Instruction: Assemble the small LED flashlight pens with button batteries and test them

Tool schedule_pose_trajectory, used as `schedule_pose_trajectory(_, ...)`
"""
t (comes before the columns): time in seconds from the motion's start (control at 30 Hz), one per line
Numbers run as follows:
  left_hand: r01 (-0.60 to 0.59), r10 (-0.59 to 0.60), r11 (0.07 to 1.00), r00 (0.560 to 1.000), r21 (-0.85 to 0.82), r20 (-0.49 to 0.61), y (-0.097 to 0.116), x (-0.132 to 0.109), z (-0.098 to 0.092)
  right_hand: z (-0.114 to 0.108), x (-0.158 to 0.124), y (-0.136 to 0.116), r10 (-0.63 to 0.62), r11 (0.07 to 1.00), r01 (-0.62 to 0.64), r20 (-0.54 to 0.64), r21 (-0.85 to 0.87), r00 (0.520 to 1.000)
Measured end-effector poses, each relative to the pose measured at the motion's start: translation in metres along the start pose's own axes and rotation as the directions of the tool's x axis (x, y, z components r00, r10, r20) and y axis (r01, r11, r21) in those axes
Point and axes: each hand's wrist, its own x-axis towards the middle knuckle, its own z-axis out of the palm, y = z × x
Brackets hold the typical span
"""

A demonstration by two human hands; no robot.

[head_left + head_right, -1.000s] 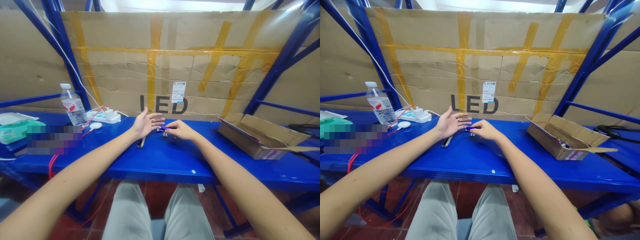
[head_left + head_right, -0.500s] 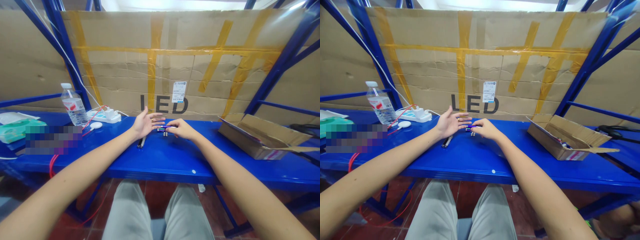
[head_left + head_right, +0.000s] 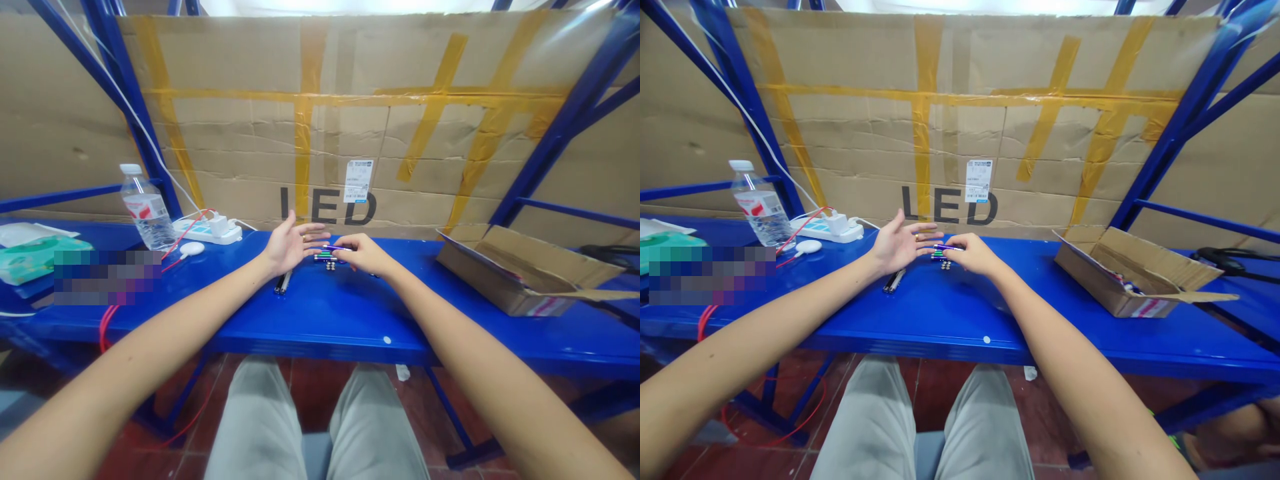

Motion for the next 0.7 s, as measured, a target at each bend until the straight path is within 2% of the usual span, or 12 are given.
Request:
schedule_pose_trajectory(0.17, -0.024, 0.025, 0.997, 1.000, 0.070, -0.001, -0.001, 0.001, 0.000, 0.001, 0.002, 0.006, -0.002, 1.000, 0.002, -0.001, -0.008, 1.000)
schedule_pose_trajectory(0.23, -0.046, 0.053, 0.983, 0.998, 0.176, -0.038, -0.003, 0.002, 0.002, 0.002, 0.005, 0.010, -0.014, 1.000, 0.014, -0.031, -0.025, 0.999)
schedule_pose_trajectory(0.33, -0.097, 0.149, 0.874, 0.986, 0.476, -0.072, -0.009, 0.005, 0.004, 0.003, 0.009, 0.015, -0.077, 0.994, 0.072, -0.056, -0.077, 0.995)
schedule_pose_trajectory(0.4, -0.139, 0.202, 0.778, 0.979, 0.612, -0.034, -0.012, 0.008, 0.004, 0.003, 0.012, 0.019, -0.118, 0.989, 0.116, -0.027, -0.087, 0.993)
schedule_pose_trajectory(0.53, -0.232, 0.257, 0.692, 0.964, 0.683, 0.067, -0.010, 0.019, 0.000, 0.000, 0.021, 0.029, -0.132, 0.990, 0.132, 0.005, -0.050, 0.991)
schedule_pose_trajectory(0.6, -0.229, 0.290, 0.662, 0.956, 0.714, 0.039, -0.006, 0.027, -0.006, -0.003, 0.028, 0.036, -0.108, 0.994, 0.108, -0.056, 0.004, 0.993)
schedule_pose_trajectory(0.7, -0.161, 0.326, 0.622, 0.943, 0.766, -0.067, -0.002, 0.038, -0.015, -0.007, 0.041, 0.050, -0.011, 0.994, 0.029, -0.173, 0.102, 0.985)
